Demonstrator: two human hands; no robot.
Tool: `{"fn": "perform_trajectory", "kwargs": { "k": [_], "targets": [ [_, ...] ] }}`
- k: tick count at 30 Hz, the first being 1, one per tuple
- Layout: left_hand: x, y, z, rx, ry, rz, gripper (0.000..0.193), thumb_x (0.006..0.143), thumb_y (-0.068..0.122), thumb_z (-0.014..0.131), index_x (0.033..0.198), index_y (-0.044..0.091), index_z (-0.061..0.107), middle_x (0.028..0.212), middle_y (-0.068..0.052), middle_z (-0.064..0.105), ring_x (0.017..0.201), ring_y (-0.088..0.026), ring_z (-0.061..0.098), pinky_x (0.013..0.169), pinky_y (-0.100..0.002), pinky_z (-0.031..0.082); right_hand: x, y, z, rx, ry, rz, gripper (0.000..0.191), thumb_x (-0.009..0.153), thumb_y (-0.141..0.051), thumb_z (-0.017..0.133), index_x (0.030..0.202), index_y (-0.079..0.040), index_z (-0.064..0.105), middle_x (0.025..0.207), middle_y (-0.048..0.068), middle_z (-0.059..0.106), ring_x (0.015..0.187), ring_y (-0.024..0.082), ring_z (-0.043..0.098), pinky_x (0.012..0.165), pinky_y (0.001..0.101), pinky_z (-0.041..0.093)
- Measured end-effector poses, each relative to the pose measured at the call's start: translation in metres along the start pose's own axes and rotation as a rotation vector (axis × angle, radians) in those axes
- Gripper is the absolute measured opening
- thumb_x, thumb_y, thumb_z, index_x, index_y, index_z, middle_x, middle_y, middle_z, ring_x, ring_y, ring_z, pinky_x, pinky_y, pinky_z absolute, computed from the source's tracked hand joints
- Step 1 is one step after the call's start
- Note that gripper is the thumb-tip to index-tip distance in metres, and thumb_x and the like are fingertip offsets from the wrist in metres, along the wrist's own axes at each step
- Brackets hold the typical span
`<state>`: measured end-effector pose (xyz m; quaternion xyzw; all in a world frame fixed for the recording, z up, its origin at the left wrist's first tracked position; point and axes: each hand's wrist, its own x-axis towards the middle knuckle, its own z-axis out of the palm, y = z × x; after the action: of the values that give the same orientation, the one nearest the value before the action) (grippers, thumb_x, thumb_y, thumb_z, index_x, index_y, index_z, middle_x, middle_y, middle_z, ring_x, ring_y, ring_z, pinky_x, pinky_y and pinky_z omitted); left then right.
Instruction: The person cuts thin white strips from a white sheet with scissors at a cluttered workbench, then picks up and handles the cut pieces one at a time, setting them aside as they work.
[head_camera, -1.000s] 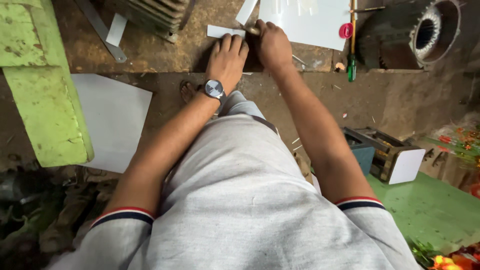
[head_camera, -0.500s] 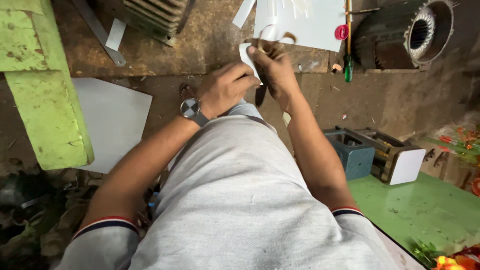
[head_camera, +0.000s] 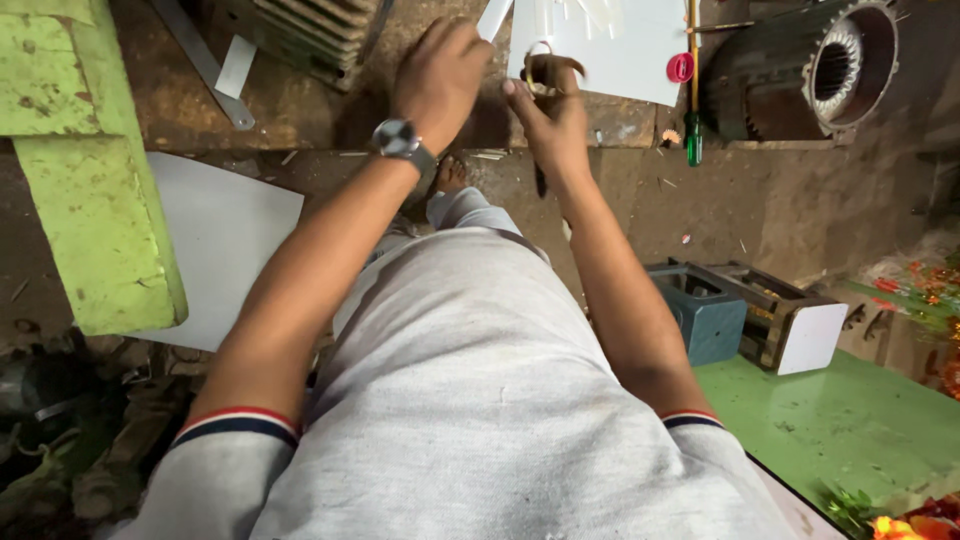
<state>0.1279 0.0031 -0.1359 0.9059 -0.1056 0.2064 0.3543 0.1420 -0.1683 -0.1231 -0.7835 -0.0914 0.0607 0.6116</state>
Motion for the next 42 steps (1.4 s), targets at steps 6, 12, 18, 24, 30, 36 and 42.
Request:
{"fn": "perform_trajectory", "kwargs": {
  "k": [6,12,18,24,30,36,42],
  "targets": [
    [-0.005,0.014,0.018,0.482,-0.249,0.208,0.013,0.094,0.015,0.061,0.098,0.008,0.071,0.108,-0.008,0.063,0.111,-0.029,0.056,0.091,-0.04,0.046,0.019,0.019,0.008,-0.785,-0.026,-0.077,0.032,0.101,-0.024,0.069,0.122,-0.002,0.063,0.103,0.023,0.073,0.095,0.044,0.069,0.082,0.0481,0.054],
    [-0.036,0.02,0.008,0.483,-0.223,0.141,0.041,0.091,0.015,0.059,0.129,0.001,0.067,0.139,-0.014,0.056,0.131,-0.035,0.05,0.106,-0.041,0.044,0.025,0.029,0.01,-0.904,-0.144,-0.134,0.034,0.094,-0.024,0.07,0.117,0.0,0.065,0.097,0.024,0.071,0.087,0.046,0.068,0.074,0.0524,0.053],
    [-0.045,0.017,0.007,0.377,-0.311,-0.005,0.046,0.093,0.01,0.058,0.138,0.008,0.064,0.15,-0.017,0.051,0.142,-0.039,0.042,0.11,-0.048,0.043,0.012,0.03,0.016,-0.937,-0.208,-0.208,0.026,0.099,-0.021,0.067,0.121,-0.008,0.065,0.108,0.02,0.072,0.097,0.041,0.069,0.083,0.0488,0.056],
    [-0.044,0.013,0.021,0.379,-0.306,-0.04,0.029,0.097,0.014,0.06,0.125,0.01,0.068,0.138,-0.014,0.055,0.136,-0.038,0.049,0.11,-0.048,0.045,0.021,0.036,0.014,-1.078,-0.198,-0.219,0.036,0.094,-0.013,0.068,0.129,-0.006,0.063,0.112,0.022,0.068,0.095,0.044,0.068,0.077,0.0504,0.054],
    [-0.029,0.003,0.028,0.334,-0.252,0.17,0.021,0.091,0.013,0.06,0.11,0.011,0.067,0.136,-0.011,0.058,0.12,-0.031,0.054,0.09,-0.043,0.052,0.054,0.041,-0.008,-0.815,-0.162,-0.267,0.038,0.098,-0.018,0.076,0.125,0.003,0.058,0.105,0.023,0.067,0.095,0.046,0.066,0.083,0.0508,0.054],
    [-0.005,-0.005,0.018,0.272,-0.243,0.097,0.017,0.09,0.01,0.059,0.105,0.008,0.065,0.123,-0.01,0.059,0.11,-0.03,0.06,0.077,-0.04,0.056,0.038,0.022,-0.015,-0.747,-0.028,-0.328,0.048,0.093,-0.009,0.077,0.132,0.006,0.053,0.119,0.025,0.061,0.111,0.046,0.057,0.097,0.0522,0.046],
    [0.006,0.013,0.0,-0.103,0.141,-0.261,0.029,0.092,0.006,0.062,0.121,0.008,0.067,0.107,-0.014,0.061,0.098,-0.034,0.064,0.082,-0.044,0.055,0.019,-0.007,-0.004,-0.65,-0.134,-0.566,0.051,0.088,-0.008,0.081,0.133,-0.001,0.058,0.126,0.02,0.063,0.115,0.041,0.058,0.099,0.0486,0.046]
  ]
}}
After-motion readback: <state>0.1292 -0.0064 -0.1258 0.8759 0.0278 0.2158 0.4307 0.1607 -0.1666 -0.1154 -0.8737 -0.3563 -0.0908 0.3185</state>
